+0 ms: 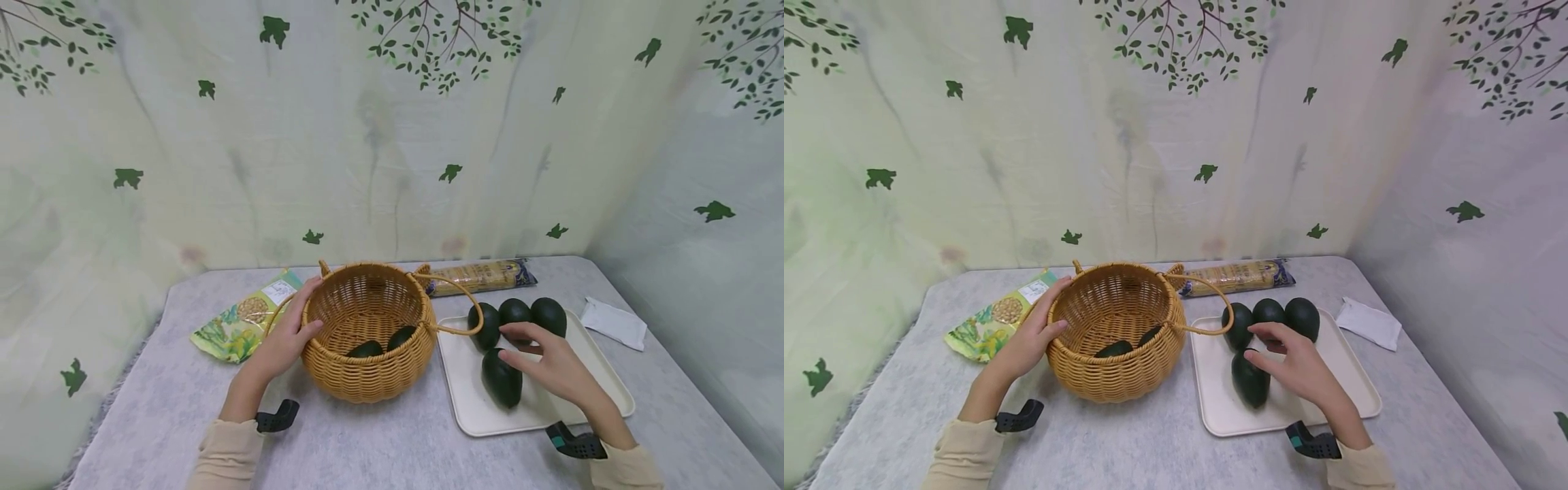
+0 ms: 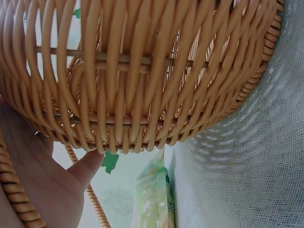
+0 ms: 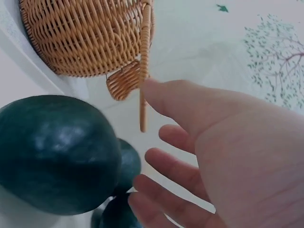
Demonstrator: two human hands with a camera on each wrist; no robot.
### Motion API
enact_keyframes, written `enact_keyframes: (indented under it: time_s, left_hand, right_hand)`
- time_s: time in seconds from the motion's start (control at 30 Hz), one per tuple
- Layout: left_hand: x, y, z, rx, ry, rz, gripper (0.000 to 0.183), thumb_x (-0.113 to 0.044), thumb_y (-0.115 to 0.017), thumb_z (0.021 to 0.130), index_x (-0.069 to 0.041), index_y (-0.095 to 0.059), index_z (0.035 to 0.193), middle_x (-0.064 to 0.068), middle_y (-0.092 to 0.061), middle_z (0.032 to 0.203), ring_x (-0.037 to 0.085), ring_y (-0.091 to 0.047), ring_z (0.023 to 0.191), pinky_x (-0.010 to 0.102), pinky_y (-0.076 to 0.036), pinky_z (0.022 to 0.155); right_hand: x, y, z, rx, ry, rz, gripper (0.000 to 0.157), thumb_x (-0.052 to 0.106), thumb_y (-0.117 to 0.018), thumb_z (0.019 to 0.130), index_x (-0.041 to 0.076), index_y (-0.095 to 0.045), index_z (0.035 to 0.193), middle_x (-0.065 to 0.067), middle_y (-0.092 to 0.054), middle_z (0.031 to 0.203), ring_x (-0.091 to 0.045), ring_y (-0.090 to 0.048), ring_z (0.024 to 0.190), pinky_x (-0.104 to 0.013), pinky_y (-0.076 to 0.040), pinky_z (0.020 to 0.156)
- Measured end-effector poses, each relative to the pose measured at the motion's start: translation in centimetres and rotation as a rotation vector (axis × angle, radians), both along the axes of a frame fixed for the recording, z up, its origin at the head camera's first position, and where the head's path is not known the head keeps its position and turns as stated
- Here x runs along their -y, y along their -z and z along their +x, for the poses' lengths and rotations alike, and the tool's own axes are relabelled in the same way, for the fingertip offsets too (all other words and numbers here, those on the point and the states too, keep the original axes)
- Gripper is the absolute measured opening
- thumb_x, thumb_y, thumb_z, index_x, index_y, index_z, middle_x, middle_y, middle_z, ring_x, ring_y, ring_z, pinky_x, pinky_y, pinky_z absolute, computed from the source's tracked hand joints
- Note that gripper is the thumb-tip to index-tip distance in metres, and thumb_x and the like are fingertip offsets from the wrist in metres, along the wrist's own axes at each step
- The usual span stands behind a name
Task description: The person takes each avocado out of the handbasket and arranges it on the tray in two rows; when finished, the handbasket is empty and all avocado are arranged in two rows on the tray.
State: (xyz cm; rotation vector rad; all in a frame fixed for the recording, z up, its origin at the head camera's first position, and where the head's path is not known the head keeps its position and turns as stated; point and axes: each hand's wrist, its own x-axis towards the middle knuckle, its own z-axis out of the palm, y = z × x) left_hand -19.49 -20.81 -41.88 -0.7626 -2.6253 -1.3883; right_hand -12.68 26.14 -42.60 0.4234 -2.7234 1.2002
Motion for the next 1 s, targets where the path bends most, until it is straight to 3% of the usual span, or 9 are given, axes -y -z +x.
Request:
enact_keyframes:
  time_s: [0.23,0.43,0.7,1.0]
  left_hand:
    - [-0.1,0.0,0.0,-0.002,0.001,0.001,0.069,-0.037,-0.050,0.108,-0.017,-0.017,0.166,0.014,-0.013,0.172,0.046,-0.019,0.155,0.070,-0.029,0.116]
    - [-0.1,0.0,0.0,0.000,-0.001,-0.001,0.069,-0.037,-0.050,0.108,-0.017,-0.017,0.165,0.014,-0.013,0.172,0.045,-0.018,0.155,0.070,-0.028,0.116]
    - [-0.1,0.4,-0.1,0.002,0.004,0.003,0.070,-0.036,-0.051,0.108,-0.018,-0.017,0.166,0.014,-0.013,0.172,0.046,-0.019,0.155,0.070,-0.030,0.115]
    - [0.0,0.0,0.1,0.009,-0.014,-0.008,0.070,-0.037,-0.051,0.108,-0.017,-0.016,0.166,0.015,-0.013,0.172,0.047,-0.019,0.155,0.071,-0.030,0.114]
  right_hand:
    - [0.7,-2.2,-0.9,-0.067,-0.046,0.047,0.045,0.023,-0.078,0.094,0.006,-0.065,0.133,-0.015,-0.067,0.129,-0.036,-0.066,0.118,-0.046,-0.059,0.094]
    - [1.8,-4.2,-1.8,-0.118,-0.072,0.074,0.048,0.021,-0.079,0.093,0.005,-0.063,0.135,-0.016,-0.066,0.131,-0.038,-0.065,0.119,-0.050,-0.059,0.094]
    - [3.8,-6.6,-3.1,-0.136,-0.118,0.066,0.047,0.020,-0.075,0.096,0.005,-0.061,0.138,-0.015,-0.065,0.135,-0.033,-0.064,0.122,-0.045,-0.060,0.093]
    - [6.1,-9.0,-4.4,-0.119,-0.179,0.039,0.048,0.024,-0.072,0.099,0.007,-0.059,0.142,-0.012,-0.064,0.138,-0.031,-0.069,0.118,-0.045,-0.059,0.095]
